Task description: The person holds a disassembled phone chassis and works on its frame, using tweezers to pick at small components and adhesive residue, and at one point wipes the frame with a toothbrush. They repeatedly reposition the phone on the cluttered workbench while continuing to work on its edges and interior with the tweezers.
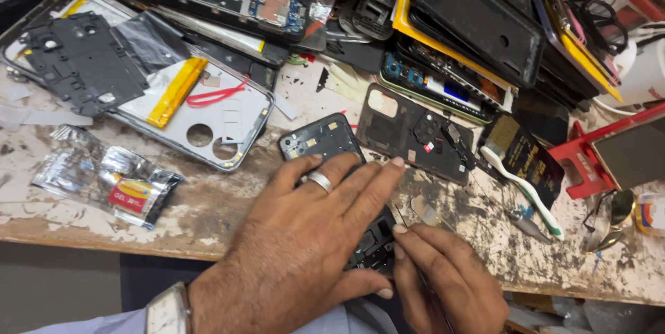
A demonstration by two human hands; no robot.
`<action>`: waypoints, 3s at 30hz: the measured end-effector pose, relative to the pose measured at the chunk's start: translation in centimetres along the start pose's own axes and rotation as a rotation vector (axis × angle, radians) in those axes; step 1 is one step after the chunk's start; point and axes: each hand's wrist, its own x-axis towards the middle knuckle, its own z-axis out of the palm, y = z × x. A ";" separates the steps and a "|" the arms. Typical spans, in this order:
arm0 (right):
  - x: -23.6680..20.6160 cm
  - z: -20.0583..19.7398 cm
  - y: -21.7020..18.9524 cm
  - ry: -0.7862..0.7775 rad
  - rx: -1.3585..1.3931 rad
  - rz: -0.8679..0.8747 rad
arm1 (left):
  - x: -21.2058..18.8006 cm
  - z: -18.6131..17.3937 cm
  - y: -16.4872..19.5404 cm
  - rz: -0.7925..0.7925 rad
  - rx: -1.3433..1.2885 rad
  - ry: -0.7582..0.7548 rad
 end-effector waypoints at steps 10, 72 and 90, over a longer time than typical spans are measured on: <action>1.5 0.3 -0.8 -0.016 -0.004 -0.033 | 0.0 -0.5 -0.6 0.004 0.003 0.048; 4.1 1.1 -1.6 -0.062 -0.049 -0.105 | 0.4 -1.2 -0.7 -0.039 0.016 0.025; 4.9 1.8 -1.6 -0.043 -0.055 -0.126 | 0.0 -0.2 -1.1 -0.041 -0.032 -0.030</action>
